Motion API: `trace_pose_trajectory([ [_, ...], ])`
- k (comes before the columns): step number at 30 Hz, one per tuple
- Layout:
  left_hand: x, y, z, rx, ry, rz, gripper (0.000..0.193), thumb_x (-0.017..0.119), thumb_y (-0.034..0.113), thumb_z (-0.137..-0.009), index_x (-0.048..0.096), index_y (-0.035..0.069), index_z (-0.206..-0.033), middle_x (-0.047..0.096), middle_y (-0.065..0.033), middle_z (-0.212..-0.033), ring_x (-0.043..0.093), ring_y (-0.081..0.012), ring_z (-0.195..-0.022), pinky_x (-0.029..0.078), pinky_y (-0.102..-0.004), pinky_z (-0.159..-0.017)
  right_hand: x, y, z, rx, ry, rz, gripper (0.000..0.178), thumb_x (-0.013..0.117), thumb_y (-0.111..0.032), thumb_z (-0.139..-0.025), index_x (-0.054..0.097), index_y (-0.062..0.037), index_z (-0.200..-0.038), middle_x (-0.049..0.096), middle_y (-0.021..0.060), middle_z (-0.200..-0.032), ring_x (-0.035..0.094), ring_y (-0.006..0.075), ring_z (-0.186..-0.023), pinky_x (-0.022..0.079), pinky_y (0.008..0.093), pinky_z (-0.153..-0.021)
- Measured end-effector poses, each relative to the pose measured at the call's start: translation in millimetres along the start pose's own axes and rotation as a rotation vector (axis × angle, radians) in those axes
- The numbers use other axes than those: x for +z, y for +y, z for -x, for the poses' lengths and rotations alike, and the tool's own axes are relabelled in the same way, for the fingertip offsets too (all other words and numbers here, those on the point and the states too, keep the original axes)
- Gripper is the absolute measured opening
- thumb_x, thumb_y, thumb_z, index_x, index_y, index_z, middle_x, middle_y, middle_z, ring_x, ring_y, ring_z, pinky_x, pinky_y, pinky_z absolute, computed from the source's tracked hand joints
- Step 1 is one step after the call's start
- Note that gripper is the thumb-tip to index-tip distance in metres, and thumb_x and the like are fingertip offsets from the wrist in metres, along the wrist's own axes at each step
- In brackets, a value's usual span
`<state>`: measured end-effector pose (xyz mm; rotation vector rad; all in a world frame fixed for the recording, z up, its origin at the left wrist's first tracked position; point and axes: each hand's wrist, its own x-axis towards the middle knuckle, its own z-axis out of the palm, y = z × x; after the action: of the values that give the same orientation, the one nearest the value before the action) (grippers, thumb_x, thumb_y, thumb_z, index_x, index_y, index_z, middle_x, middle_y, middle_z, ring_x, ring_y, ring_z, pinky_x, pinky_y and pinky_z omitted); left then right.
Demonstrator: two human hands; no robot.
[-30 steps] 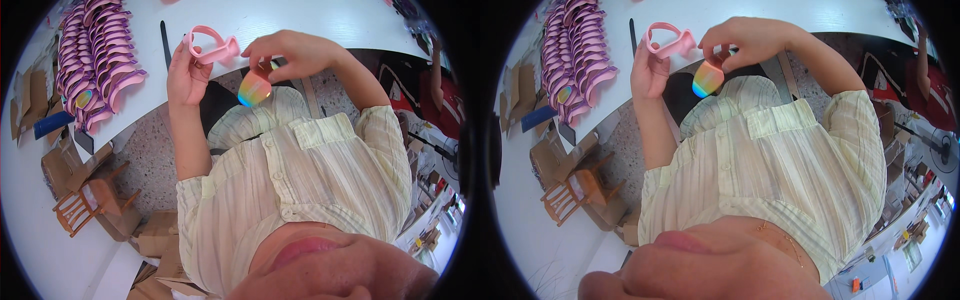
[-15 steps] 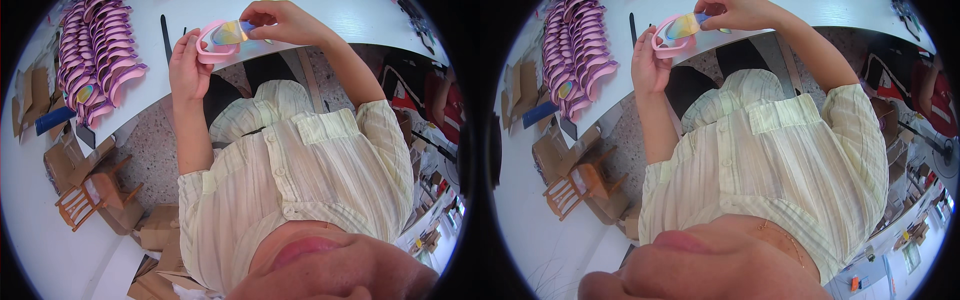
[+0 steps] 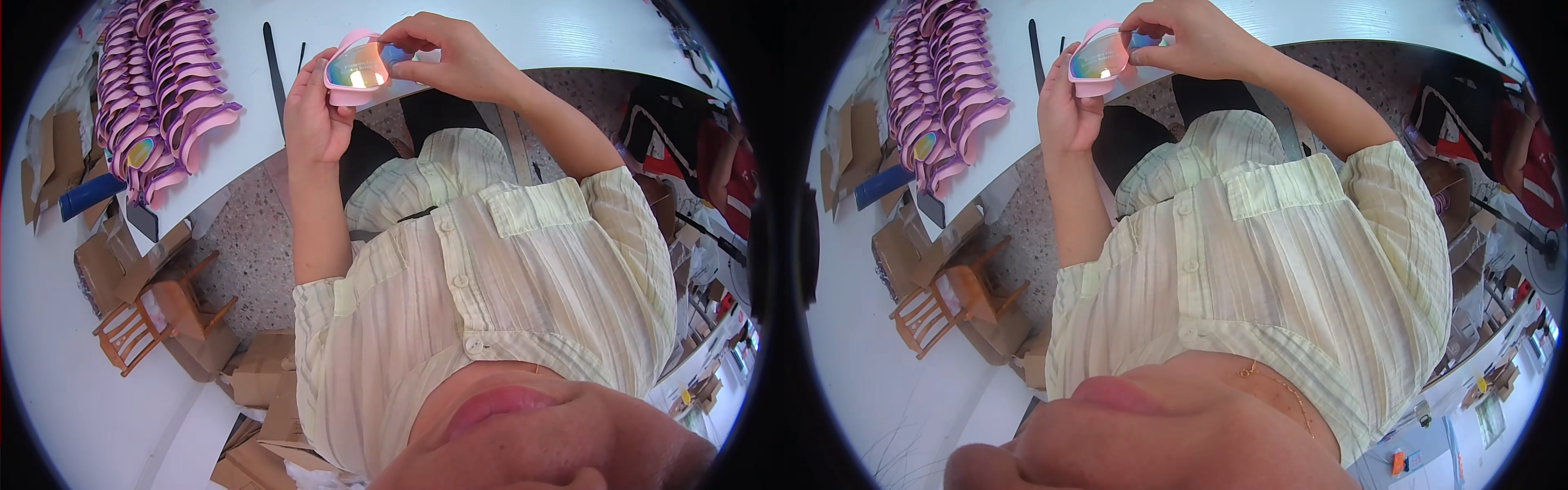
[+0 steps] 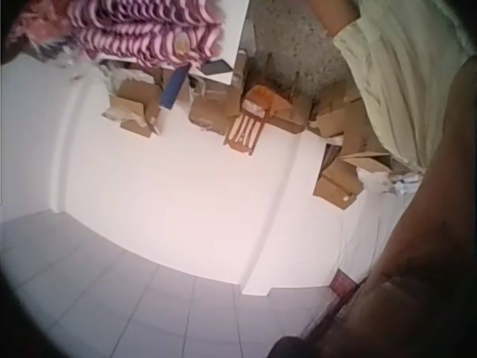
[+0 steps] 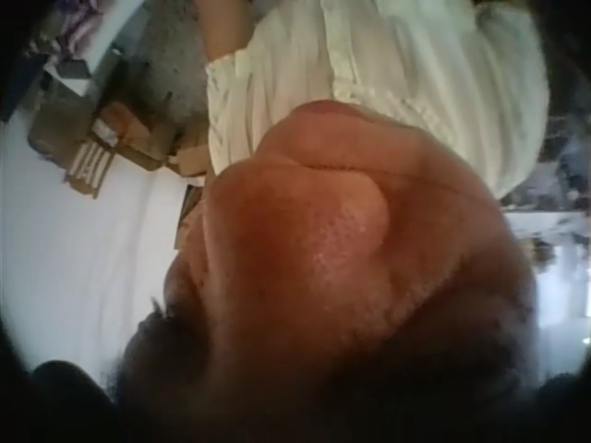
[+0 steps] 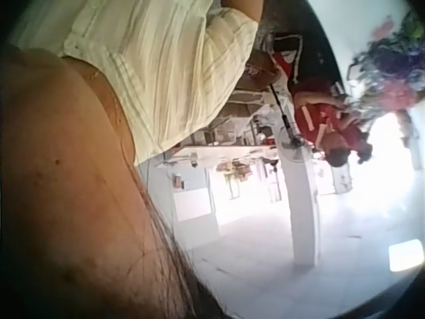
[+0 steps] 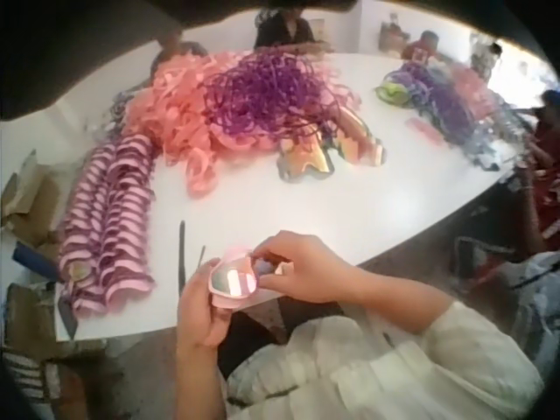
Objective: The person assembles swimming goggles by inserting lenses into goggle frames by hand and stacking the finished goggles on the table.
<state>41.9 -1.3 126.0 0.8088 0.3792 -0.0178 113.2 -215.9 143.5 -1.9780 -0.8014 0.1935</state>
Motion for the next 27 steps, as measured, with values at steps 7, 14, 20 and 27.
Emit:
trace_pose_trajectory([
  [7, 1, -2, 0, 0.069, -0.005, -0.086, 0.023, 0.052, 0.017, -0.108, 0.065, 0.000, -0.117, 0.068, -0.0042, -0.089, 0.061, -0.0079, -0.065, 0.046, -0.0198, -0.048, 1, 6, 2, 0.017, -0.007, 0.014, 0.039, 0.077, -0.015, -0.088, 0.070, -0.0068, -0.126, 0.073, 0.0093, -0.110, 0.070, 0.0204, -0.100, 0.055, 0.0343, -0.096],
  [14, -2, 8, 6, 0.161, -0.069, -0.466, 0.026, 0.049, 0.017, -0.108, 0.066, 0.002, -0.119, 0.070, -0.0027, -0.094, 0.061, -0.0063, -0.069, 0.050, -0.0189, -0.054, 2, 2, 3, 0.010, 0.024, 0.075, 0.040, 0.078, -0.016, -0.087, 0.071, -0.0074, -0.126, 0.073, 0.0095, -0.114, 0.070, 0.0216, -0.103, 0.055, 0.0347, -0.097],
  [20, 0, 17, 7, 0.198, -0.123, -0.790, 0.035, 0.040, 0.013, -0.107, 0.065, 0.005, -0.130, 0.071, -0.0037, -0.106, 0.066, -0.0065, -0.081, 0.052, -0.0188, -0.059, 6, 7, 6, 0.008, 0.083, 0.057, 0.041, 0.080, -0.015, -0.086, 0.071, -0.0079, -0.125, 0.073, 0.0092, -0.114, 0.071, 0.0221, -0.104, 0.056, 0.0345, -0.097],
  [27, 12, 27, 9, 0.152, -0.154, -0.857, 0.041, 0.035, 0.008, -0.104, 0.066, 0.008, -0.131, 0.069, -0.0047, -0.109, 0.065, -0.0078, -0.081, 0.056, -0.0222, -0.066, 5, 0, 7, 0.004, 0.102, 0.072, 0.042, 0.080, -0.016, -0.085, 0.070, -0.0075, -0.124, 0.073, 0.0098, -0.112, 0.071, 0.0223, -0.103, 0.056, 0.0345, -0.097],
])
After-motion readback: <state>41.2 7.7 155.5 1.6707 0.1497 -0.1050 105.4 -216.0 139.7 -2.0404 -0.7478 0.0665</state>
